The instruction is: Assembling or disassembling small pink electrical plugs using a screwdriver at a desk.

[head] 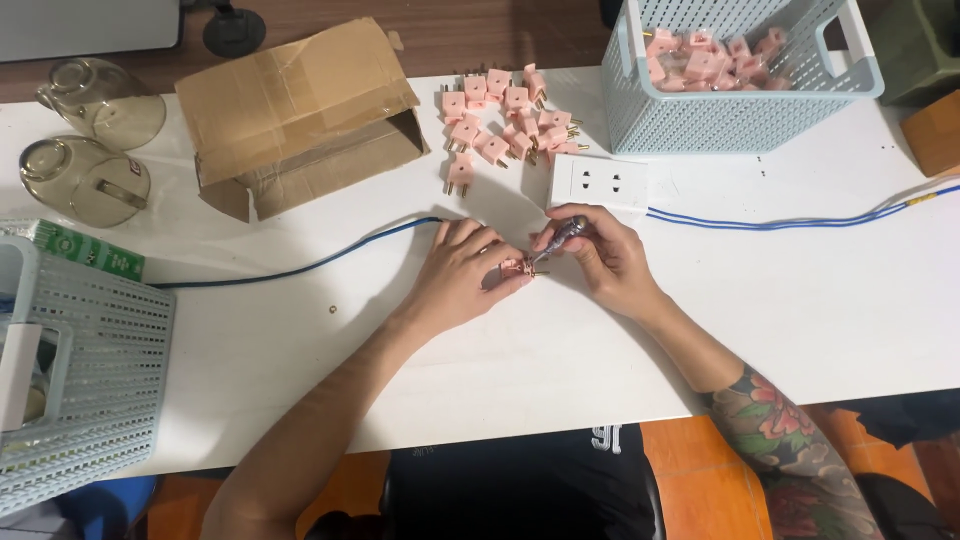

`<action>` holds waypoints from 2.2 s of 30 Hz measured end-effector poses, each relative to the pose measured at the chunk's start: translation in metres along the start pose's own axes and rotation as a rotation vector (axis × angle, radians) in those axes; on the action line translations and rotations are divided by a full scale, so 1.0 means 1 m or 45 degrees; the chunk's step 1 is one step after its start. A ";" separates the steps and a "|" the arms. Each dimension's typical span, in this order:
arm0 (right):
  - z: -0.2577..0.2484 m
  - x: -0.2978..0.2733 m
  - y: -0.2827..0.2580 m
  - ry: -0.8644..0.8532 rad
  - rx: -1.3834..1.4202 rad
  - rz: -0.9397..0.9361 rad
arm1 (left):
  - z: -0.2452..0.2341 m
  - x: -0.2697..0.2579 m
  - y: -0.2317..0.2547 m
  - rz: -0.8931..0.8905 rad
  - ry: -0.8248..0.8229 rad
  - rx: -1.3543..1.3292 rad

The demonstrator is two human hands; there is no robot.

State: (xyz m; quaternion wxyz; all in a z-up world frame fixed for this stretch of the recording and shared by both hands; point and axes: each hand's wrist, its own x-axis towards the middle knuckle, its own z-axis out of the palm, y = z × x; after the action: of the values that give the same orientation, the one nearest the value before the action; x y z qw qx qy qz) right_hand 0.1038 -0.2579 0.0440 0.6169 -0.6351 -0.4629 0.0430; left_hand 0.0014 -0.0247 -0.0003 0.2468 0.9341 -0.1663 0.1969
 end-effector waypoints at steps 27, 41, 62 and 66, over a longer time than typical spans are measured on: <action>0.005 0.006 -0.016 0.022 -0.312 -0.272 | 0.004 0.000 -0.004 0.002 -0.027 0.049; 0.004 -0.004 -0.001 0.086 -0.261 -0.238 | -0.004 0.001 0.004 -0.004 -0.009 0.021; -0.018 0.026 -0.055 -0.463 -1.075 0.390 | -0.035 0.003 -0.008 -0.010 -0.267 -0.016; -0.016 0.029 -0.050 -0.542 -1.171 0.414 | -0.058 0.005 -0.015 -0.011 -0.329 0.010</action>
State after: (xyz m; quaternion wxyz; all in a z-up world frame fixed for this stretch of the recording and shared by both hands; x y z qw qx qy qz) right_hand 0.1041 -0.2608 0.1038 0.1525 -0.8807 -0.4446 0.0587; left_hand -0.0044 0.0172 0.0430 0.2206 0.9534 -0.1919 0.0747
